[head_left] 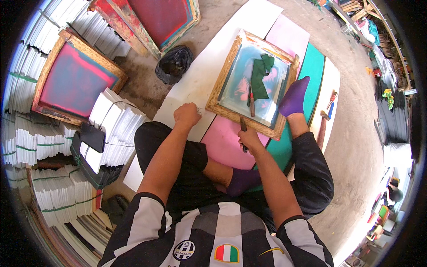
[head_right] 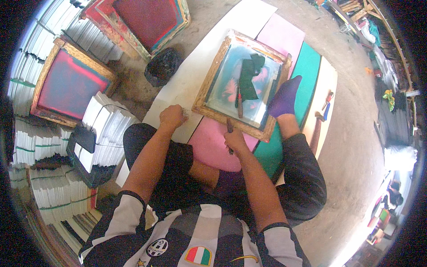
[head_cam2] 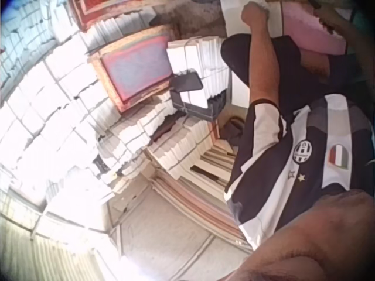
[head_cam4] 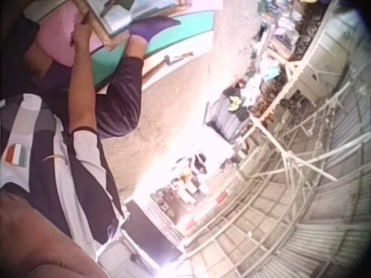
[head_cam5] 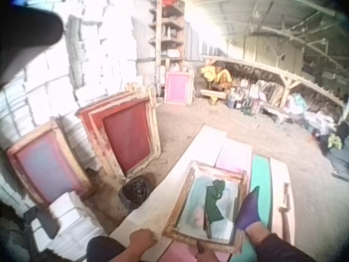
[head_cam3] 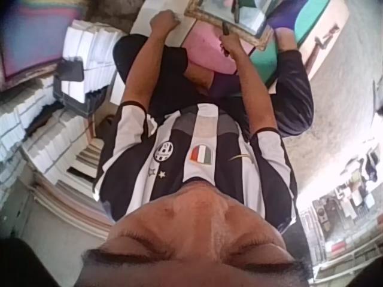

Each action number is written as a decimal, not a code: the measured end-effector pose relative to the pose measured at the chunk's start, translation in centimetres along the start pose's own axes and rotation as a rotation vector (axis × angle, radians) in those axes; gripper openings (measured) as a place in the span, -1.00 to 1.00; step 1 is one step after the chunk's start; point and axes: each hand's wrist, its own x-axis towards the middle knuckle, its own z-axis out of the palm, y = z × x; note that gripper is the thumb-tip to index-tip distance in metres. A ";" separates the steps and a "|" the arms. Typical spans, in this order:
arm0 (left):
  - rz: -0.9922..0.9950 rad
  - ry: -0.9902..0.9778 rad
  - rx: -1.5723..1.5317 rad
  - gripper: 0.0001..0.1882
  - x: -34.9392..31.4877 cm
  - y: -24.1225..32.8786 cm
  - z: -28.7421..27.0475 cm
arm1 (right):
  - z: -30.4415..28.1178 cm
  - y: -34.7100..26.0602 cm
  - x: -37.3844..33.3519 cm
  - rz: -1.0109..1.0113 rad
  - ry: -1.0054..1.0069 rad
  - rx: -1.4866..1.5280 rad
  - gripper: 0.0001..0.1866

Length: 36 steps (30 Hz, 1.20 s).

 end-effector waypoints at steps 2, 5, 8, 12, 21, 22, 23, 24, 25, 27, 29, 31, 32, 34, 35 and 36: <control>-0.002 -0.008 0.002 -0.56 0.0 -0.2 0.2 | 0.4 0.1 -0.1 -0.016 0.003 -0.010 -0.89; 0.006 -0.002 0.008 -0.54 -0.1 0.0 0.2 | 0.6 0.7 0.1 -0.029 0.033 -0.035 -0.90; -0.008 -0.028 0.019 -0.56 0.2 0.2 0.2 | 0.7 1.3 0.6 -0.029 0.058 -0.043 -0.90; -0.025 -0.022 0.019 -0.57 0.3 0.1 0.3 | 1.0 1.7 0.9 -0.045 0.106 -0.017 -0.88; 0.111 -0.044 -0.072 -0.65 -1.8 -0.7 0.2 | 2.8 4.7 1.6 -0.293 0.237 -0.123 -0.84; 0.198 -0.013 -0.081 -0.66 -1.9 -0.8 0.5 | 3.1 5.0 1.4 -0.299 0.231 -0.115 -0.84; 0.286 0.018 -0.089 -0.67 -1.7 -1.0 0.9 | 3.6 5.3 1.1 -0.320 0.195 -0.112 -0.85; 0.375 0.047 -0.099 -0.68 -1.6 -1.1 1.4 | 4.2 5.6 0.7 -0.338 0.160 -0.110 -0.86; 0.442 0.062 -0.149 -0.68 -1.6 -1.1 1.8 | 5.1 4.8 -0.1 -0.355 0.117 -0.109 -0.86; 0.582 0.093 -0.248 -0.70 -1.7 -0.2 2.1 | 5.9 4.0 -1.6 -0.297 0.035 -0.052 -0.83; 0.674 0.121 -0.210 -0.74 -2.0 0.6 2.0 | 6.3 3.6 -1.8 -0.264 -0.039 -0.077 -0.73; 0.744 0.154 -0.147 -0.78 -2.5 1.2 1.8 | 6.6 3.7 -1.5 -0.292 -0.057 -0.085 -0.73; 0.752 0.140 -0.125 -0.78 -2.7 1.3 1.5 | 6.8 3.8 -1.3 -0.306 -0.066 -0.088 -0.73; 0.762 0.113 -0.085 -0.80 -3.0 1.3 1.1 | 6.9 3.0 -1.9 -0.289 -0.083 -0.063 -0.73; 0.756 0.117 -0.072 -0.80 -2.9 1.2 1.3 | 7.0 2.7 -2.2 -0.280 -0.092 -0.050 -0.73; 0.754 0.123 -0.060 -0.80 -2.8 1.3 1.3 | 7.0 2.7 -2.0 -0.288 -0.090 -0.078 -0.73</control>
